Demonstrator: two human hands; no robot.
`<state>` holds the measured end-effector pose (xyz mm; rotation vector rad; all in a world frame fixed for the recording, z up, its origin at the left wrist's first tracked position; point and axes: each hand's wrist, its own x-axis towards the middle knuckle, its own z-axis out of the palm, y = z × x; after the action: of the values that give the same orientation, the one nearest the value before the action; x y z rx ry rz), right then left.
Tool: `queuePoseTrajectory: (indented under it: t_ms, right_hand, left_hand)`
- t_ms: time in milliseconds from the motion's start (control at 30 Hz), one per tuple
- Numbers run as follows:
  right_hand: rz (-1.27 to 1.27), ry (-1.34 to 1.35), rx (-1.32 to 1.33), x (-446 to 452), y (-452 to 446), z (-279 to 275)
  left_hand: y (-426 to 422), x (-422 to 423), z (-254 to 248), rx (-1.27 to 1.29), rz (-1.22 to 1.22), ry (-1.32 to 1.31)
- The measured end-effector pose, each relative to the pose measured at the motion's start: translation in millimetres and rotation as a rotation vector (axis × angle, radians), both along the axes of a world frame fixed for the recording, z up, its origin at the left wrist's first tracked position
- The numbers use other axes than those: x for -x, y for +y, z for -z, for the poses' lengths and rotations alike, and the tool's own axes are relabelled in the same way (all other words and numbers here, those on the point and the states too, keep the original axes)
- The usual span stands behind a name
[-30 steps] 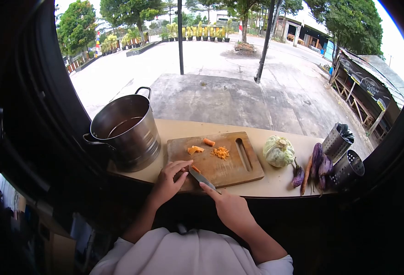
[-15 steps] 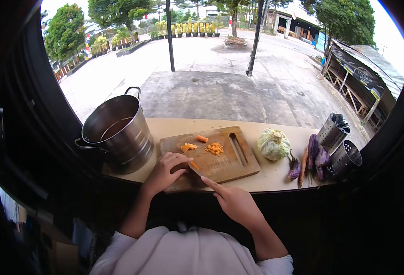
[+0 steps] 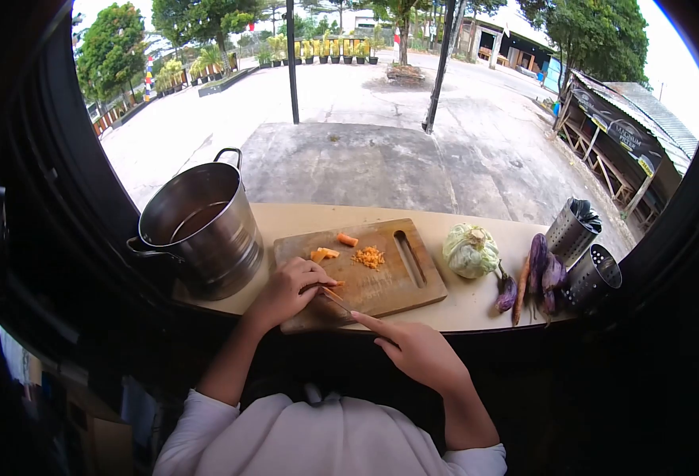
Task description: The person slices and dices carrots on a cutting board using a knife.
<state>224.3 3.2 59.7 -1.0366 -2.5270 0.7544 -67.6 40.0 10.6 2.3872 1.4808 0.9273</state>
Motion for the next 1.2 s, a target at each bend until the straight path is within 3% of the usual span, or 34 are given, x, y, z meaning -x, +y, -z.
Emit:
queuePoseTrajectory:
  t_ms: [100, 300, 467, 700, 800, 933, 967, 1067, 1200]
  right_hand:
    - [0.052, -0.006, 0.144, -8.4, -0.3, -12.1]
    - [0.080, 0.183, 0.108, -10.5, 8.1, 3.0]
    - [0.079, 0.056, 0.103, -2.3, 10.7, 0.9]
    - [0.044, 0.059, 0.116, -12.7, 24.3, 8.2]
    - [0.026, 0.303, 0.155, -28.9, 34.2, 21.7]
    - [0.220, 0.616, 0.198, -48.7, 49.1, 47.9]
    - [0.235, 0.721, 0.101, -52.0, 57.0, 61.3]
    - [0.402, 0.867, 0.305, -64.1, 66.6, 77.5]
    - [0.426, 0.937, 0.324, -57.3, 65.2, 72.4]
  left_hand:
    - [-0.8, -0.4, 3.3, 0.008, -0.004, -0.027]
    - [-8.6, -10.0, -2.6, -0.096, -0.052, -0.091]
    - [-6.4, -6.7, -6.9, -0.150, 0.050, -0.027]
    - [4.6, 2.4, 4.7, -0.114, -0.048, -0.017]
    - [4.9, -0.1, 4.0, -0.109, -0.062, -0.012]
    - [-3.6, -3.1, -1.3, -0.062, -0.077, -0.001]
    - [-3.5, -3.2, -3.2, -0.064, -0.077, 0.003]
    - [-3.5, -0.6, -2.4, -0.056, -0.067, 0.019]
    - [3.6, 0.1, -3.7, 0.004, -0.032, 0.031]
